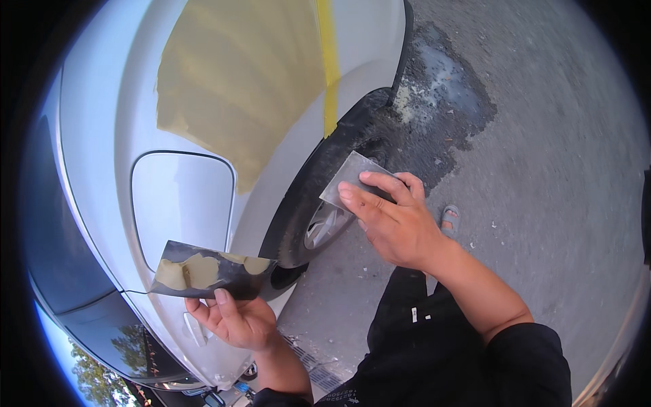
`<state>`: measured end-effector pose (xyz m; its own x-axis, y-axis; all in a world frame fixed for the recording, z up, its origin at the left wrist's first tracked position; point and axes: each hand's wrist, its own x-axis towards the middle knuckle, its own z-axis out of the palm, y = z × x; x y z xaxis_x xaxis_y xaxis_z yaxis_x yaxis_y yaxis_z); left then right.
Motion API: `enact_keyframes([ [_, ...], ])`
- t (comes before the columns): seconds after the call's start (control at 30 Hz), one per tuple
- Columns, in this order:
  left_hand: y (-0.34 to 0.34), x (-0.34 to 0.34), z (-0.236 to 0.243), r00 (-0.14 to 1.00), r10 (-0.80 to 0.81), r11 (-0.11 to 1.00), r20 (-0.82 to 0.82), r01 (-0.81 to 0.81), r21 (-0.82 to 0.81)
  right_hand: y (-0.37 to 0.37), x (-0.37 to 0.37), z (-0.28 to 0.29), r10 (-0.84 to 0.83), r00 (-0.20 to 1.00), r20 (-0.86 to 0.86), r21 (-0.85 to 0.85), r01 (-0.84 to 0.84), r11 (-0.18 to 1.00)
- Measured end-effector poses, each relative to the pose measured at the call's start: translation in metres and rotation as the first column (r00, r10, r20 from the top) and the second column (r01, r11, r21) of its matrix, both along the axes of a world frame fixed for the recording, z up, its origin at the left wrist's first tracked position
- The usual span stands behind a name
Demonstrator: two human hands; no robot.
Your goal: The person applies a beige filler paste to a taped-off area on the rear quarter panel of a white car using a metal spreader. The person repeatedly scoops filler from the spreader and smooths it over the surface, working within the yellow masking tape boundaries.
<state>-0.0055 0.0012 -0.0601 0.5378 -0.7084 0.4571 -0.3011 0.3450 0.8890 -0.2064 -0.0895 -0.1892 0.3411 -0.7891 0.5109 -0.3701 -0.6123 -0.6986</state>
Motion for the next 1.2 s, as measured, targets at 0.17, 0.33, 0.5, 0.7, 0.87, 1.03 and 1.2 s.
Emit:
enact_keyframes([
  [0.17,-0.035,0.050,0.032,0.956,-0.294,0.956,-0.012,0.294,0.013,-0.028,0.039,-0.024,-0.073,0.996,0.047,-0.193,0.080,0.978],
  [0.33,-0.100,0.092,0.063,0.816,-0.565,0.824,0.125,0.550,0.134,-0.043,0.085,-0.047,-0.152,0.981,0.119,-0.305,0.182,0.935],
  [0.5,-0.136,0.101,0.056,0.742,-0.627,0.779,0.236,0.603,0.174,-0.039,0.114,-0.063,-0.172,0.968,0.183,-0.326,0.224,0.918],
  [0.7,-0.135,0.099,0.057,0.523,-0.813,0.577,0.257,0.784,0.228,-0.034,0.135,-0.065,-0.196,0.950,0.241,-0.330,0.271,0.905],
  [0.87,-0.138,0.105,0.058,0.639,-0.728,0.681,0.247,0.713,0.164,-0.031,0.141,-0.066,-0.221,0.940,0.259,-0.318,0.299,0.900],
  [1.03,-0.135,0.104,0.060,0.642,-0.727,0.683,0.244,0.715,0.153,-0.029,0.141,-0.055,-0.206,0.942,0.263,-0.317,0.286,0.904],
  [1.2,-0.137,0.104,0.059,0.648,-0.726,0.684,0.233,0.715,0.144,-0.026,0.146,-0.056,-0.194,0.948,0.252,-0.300,0.267,0.916],
])
